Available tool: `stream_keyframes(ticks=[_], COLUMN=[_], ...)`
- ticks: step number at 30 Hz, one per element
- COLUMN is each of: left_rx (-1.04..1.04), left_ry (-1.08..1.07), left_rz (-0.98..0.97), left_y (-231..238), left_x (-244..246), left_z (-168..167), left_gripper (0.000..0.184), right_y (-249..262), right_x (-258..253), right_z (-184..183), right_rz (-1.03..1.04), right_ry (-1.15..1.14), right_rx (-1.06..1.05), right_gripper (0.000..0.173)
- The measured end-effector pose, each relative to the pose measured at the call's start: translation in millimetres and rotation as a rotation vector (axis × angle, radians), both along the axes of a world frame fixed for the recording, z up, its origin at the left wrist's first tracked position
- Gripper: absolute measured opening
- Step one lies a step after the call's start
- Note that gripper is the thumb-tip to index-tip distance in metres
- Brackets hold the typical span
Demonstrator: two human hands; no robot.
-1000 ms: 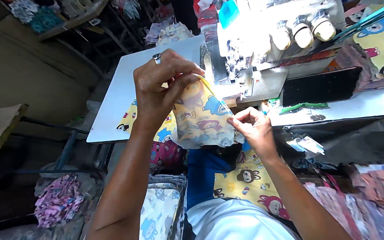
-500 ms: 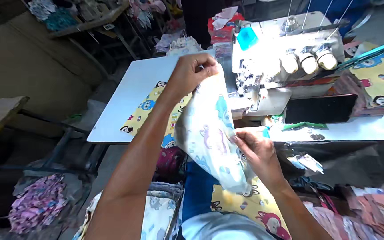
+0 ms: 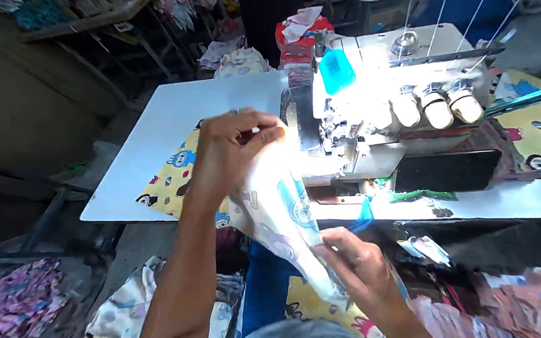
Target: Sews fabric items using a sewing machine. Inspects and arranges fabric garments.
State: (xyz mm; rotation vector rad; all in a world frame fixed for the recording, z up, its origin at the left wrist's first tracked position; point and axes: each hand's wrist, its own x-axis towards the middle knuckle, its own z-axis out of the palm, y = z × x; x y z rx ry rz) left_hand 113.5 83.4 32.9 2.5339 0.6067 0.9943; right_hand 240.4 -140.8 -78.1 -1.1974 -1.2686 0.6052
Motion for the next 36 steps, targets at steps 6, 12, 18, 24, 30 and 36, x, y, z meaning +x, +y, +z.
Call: stream_keyframes(ticks=[6,12,18,24,30,36], left_rx=[-0.006,0.120,0.184,0.247,0.104,-0.016], left_ry=[0.268,0.194,0.170,0.171,0.187,0.191], left_rz=[-0.041,0.145,0.222,0.139,0.083,-0.015], left_y=[36.3,-25.5,-63.7,-71.8,-37.2,31.3], left_x=[49.9,50.5,34.7,48.3,52.3,75.6], left_z=[-27.8,-47.4,-84.8,-92.8,-73.5,-55.9], left_gripper=[0.012,0.018,0.038,0.041,0.035,0.022], right_y=[11.5,-11.7,-27.8,-36.9,-18.8,29.2], right_x=[1.1,3.8,6.5,13.2,22.5,36.8], right_z=[-27.3,-46.6,-43.5,-37.0,-41.4,-24.3], right_rz=[-0.112,-0.141,-0.117,-0.161,-0.176,-0.192], right_ry=[0.159,0.213,0.226,0.263,0.170,0.069], right_rx=[-0.128,-0.252,-0.338,-0.353,-0.247,-0.112], right_gripper=[0.015,0.014,0.018,0.017,0.017,0.018])
